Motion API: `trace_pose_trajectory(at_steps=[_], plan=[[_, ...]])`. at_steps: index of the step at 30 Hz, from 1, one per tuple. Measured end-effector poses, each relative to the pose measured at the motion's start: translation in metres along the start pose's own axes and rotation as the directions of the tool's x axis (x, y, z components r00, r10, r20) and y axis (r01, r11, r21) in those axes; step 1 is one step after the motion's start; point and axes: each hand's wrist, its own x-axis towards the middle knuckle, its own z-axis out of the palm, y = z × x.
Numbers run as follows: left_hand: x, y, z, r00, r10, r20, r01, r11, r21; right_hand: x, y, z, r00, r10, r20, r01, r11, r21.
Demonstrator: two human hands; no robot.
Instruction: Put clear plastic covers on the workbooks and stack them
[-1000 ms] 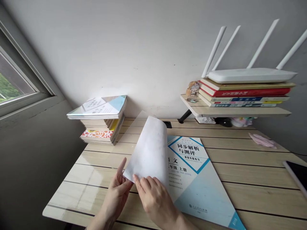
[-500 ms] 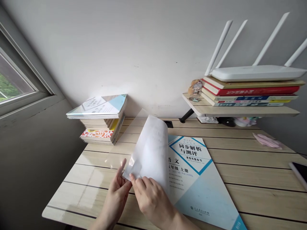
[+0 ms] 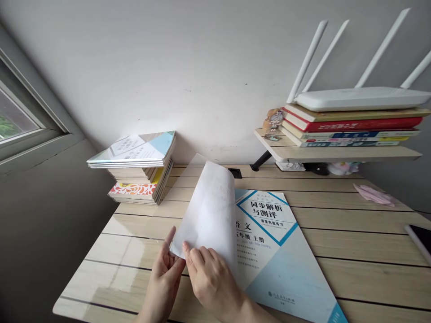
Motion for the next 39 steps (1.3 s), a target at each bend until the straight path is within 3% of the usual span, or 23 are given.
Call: trace_pose_trajectory(at_steps=[9,16,18,24,30,39], plan=[[-0.001,-0.007,0.002,1.000,-0.020,0.012,0.021,0.998,-0.058,-0.001,-0.006,-0.003,0.999,0.050,-0.007,-0.050,0.997,-0.058],[-0.007,-0.001,0.008,0.999,0.021,0.039,-0.026,0.993,0.112,0.003,-0.012,0.001,0.995,0.100,-0.016,-0.101,0.995,-0.025],[-0.007,0.002,0.009,0.998,0.028,0.065,-0.036,0.992,0.124,0.003,-0.010,-0.002,0.996,0.080,-0.029,-0.081,0.997,-0.016],[-0.002,0.000,0.006,0.988,0.075,0.137,-0.068,0.996,-0.055,-0.013,0.003,-0.010,0.996,0.049,-0.079,-0.050,0.999,-0.017],[-0.004,0.000,0.006,0.980,0.099,0.173,-0.090,0.994,-0.063,-0.014,0.008,-0.010,0.996,-0.015,-0.086,0.015,1.000,0.000],[-0.011,0.002,0.015,0.983,0.088,0.164,-0.088,0.996,-0.005,-0.011,0.004,-0.009,0.997,0.004,-0.076,-0.001,1.000,0.030]])
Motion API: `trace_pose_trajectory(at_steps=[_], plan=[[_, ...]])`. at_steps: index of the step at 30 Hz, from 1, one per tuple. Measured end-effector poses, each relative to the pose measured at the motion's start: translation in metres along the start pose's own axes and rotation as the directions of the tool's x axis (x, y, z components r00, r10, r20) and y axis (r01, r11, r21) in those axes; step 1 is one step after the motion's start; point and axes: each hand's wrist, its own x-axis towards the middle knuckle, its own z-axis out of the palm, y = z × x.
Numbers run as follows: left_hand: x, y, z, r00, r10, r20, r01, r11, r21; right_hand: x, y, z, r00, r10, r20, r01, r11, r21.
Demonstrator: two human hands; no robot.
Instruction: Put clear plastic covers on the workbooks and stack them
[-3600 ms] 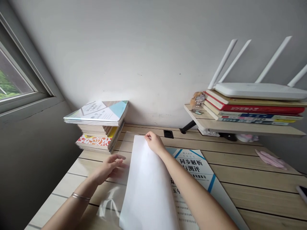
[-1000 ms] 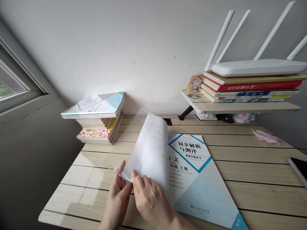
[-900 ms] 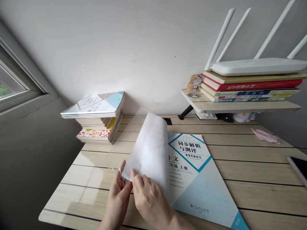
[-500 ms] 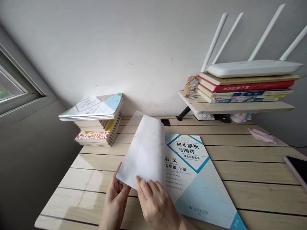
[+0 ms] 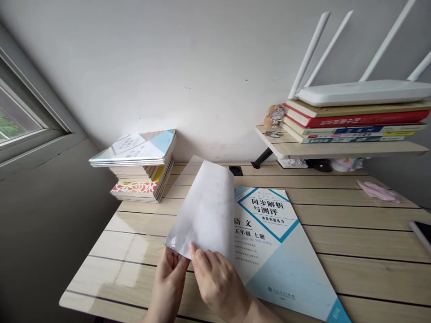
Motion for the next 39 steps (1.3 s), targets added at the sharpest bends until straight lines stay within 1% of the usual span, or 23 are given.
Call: trace_pose_trajectory(at_steps=[4,8,11,16,19,23,27,30,34,39], plan=[[-0.001,-0.003,0.004,1.000,-0.001,-0.008,0.001,1.000,0.030,0.003,-0.001,0.001,1.000,0.012,-0.016,-0.011,0.999,0.031],[-0.003,-0.005,0.006,0.997,-0.009,-0.073,0.016,0.995,0.100,0.005,-0.002,0.002,0.999,0.020,-0.035,-0.019,0.999,0.038],[-0.003,-0.008,0.004,0.994,-0.010,-0.109,0.026,0.989,0.148,0.003,-0.002,0.000,0.999,0.014,-0.030,-0.013,0.999,0.032],[0.000,-0.013,-0.001,0.989,0.036,-0.145,-0.009,0.983,0.184,-0.004,0.002,-0.007,1.000,0.004,-0.009,-0.004,1.000,0.002],[0.002,-0.011,0.002,0.989,0.017,-0.148,0.014,0.978,0.209,-0.008,0.005,-0.008,1.000,-0.014,-0.009,0.014,1.000,0.019],[0.003,-0.007,0.008,0.985,0.025,-0.171,0.018,0.970,0.244,-0.009,0.007,-0.007,1.000,-0.016,-0.017,0.017,0.999,0.042],[0.001,-0.011,0.008,0.982,0.021,-0.189,0.036,0.955,0.293,-0.004,0.004,-0.006,1.000,0.005,-0.020,-0.003,0.998,0.069],[-0.001,-0.014,0.009,0.977,0.003,-0.212,0.066,0.945,0.321,-0.002,0.001,-0.005,1.000,-0.005,-0.007,0.005,0.999,0.054],[-0.001,-0.011,0.010,0.968,0.003,-0.251,0.075,0.951,0.300,-0.007,0.003,-0.008,1.000,-0.002,0.020,0.003,1.000,-0.021],[0.000,-0.010,0.011,0.974,-0.013,-0.228,0.064,0.974,0.217,-0.015,0.010,-0.015,0.999,-0.048,0.022,0.049,0.997,-0.065]])
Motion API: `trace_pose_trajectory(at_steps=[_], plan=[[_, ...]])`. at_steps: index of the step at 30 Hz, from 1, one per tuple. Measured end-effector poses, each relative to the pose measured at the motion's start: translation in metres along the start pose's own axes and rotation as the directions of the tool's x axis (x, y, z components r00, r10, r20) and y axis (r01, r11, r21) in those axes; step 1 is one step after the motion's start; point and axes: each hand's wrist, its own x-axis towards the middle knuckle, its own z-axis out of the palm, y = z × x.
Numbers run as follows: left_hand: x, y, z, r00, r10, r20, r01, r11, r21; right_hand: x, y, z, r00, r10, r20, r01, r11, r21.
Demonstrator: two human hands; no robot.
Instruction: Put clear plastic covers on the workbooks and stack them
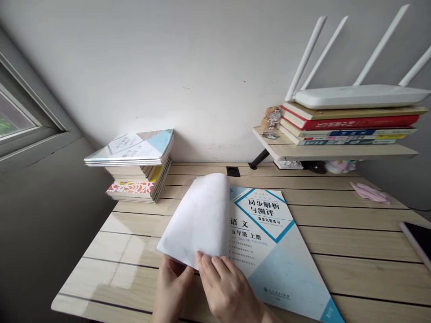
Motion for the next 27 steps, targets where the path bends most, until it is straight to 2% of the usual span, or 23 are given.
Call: trace_pose_trajectory(at_steps=[10,14,20,22,24,27], plan=[[-0.004,-0.008,0.004,1.000,-0.003,0.028,0.003,1.000,0.017,0.004,-0.005,0.003,1.000,0.009,-0.030,-0.007,0.999,0.051],[-0.005,-0.006,0.005,1.000,-0.014,-0.008,0.014,0.999,0.039,0.004,-0.003,0.002,1.000,0.005,-0.012,-0.004,0.998,0.069],[-0.006,-0.004,0.002,0.999,-0.053,0.014,0.052,0.996,0.068,-0.004,-0.005,0.005,0.999,-0.038,0.002,0.038,0.993,0.108],[-0.006,-0.008,0.001,0.998,-0.062,-0.002,0.062,0.997,0.049,-0.002,-0.004,0.001,0.998,0.012,0.066,-0.024,0.980,0.198],[-0.007,-0.014,-0.002,0.998,-0.058,0.004,0.058,0.998,-0.016,0.006,0.002,-0.005,0.975,0.063,0.214,-0.137,0.927,0.349],[-0.008,-0.022,-0.015,0.996,-0.050,0.077,0.061,0.988,-0.139,0.029,0.033,-0.005,0.920,0.107,0.377,-0.301,0.809,0.505]])
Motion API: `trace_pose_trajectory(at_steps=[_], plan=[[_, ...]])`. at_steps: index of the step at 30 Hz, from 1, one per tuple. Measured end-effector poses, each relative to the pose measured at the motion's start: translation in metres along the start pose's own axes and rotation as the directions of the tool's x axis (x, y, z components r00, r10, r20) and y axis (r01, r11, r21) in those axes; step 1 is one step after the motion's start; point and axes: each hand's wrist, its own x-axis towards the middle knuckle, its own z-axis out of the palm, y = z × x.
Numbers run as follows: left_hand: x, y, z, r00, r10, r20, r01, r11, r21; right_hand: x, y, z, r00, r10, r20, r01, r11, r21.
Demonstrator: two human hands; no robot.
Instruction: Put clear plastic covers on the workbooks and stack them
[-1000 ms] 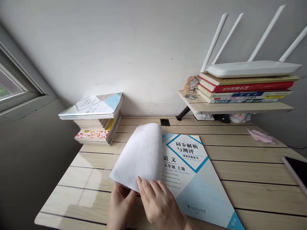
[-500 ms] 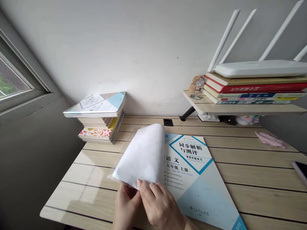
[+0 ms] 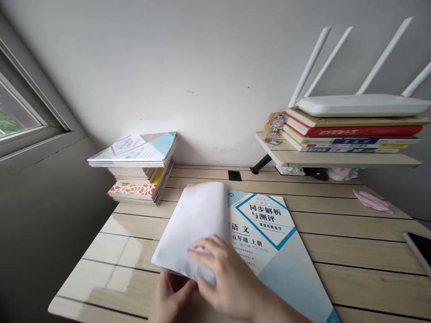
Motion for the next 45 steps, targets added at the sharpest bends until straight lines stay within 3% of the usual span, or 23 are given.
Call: trace_pose_trajectory(at_steps=[3,4,7,9,12,17,21,24,29,45], plan=[[0.007,0.015,-0.023,0.994,-0.069,0.083,0.073,0.996,-0.049,0.042,0.049,-0.015,0.977,0.173,-0.126,-0.172,0.985,0.025],[0.012,0.026,-0.031,0.990,-0.087,0.109,0.094,0.994,-0.053,0.057,0.070,-0.017,0.959,0.232,-0.161,-0.232,0.972,0.019],[0.033,0.070,-0.051,0.944,-0.083,0.319,0.145,0.974,-0.174,0.097,0.130,-0.013,0.876,0.456,-0.157,-0.450,0.890,0.071],[0.052,0.096,-0.054,0.894,-0.136,0.427,0.222,0.962,-0.157,0.113,0.158,-0.007,0.834,0.544,-0.088,-0.527,0.835,0.159],[0.087,0.117,-0.042,0.869,-0.199,0.453,0.264,0.961,-0.085,0.124,0.178,0.000,0.821,0.570,-0.039,-0.548,0.805,0.226],[0.158,0.121,-0.006,0.906,-0.349,0.241,0.337,0.937,0.092,0.131,0.182,0.000,0.828,0.560,-0.004,-0.536,0.794,0.286],[0.203,0.118,0.012,0.952,-0.290,0.096,0.278,0.953,0.120,0.140,0.180,0.001,0.826,0.556,0.095,-0.554,0.768,0.322],[0.220,0.112,0.016,0.963,-0.269,0.036,0.262,0.955,0.137,0.145,0.177,0.003,0.820,0.543,0.178,-0.570,0.751,0.333],[0.225,0.102,0.014,0.975,-0.220,-0.011,0.220,0.964,0.148,0.147,0.167,0.004,0.797,0.531,0.288,-0.604,0.703,0.376],[0.214,0.101,0.007,0.982,-0.190,0.013,0.183,0.961,0.206,0.150,0.157,0.007,0.813,0.445,0.377,-0.577,0.701,0.418]])
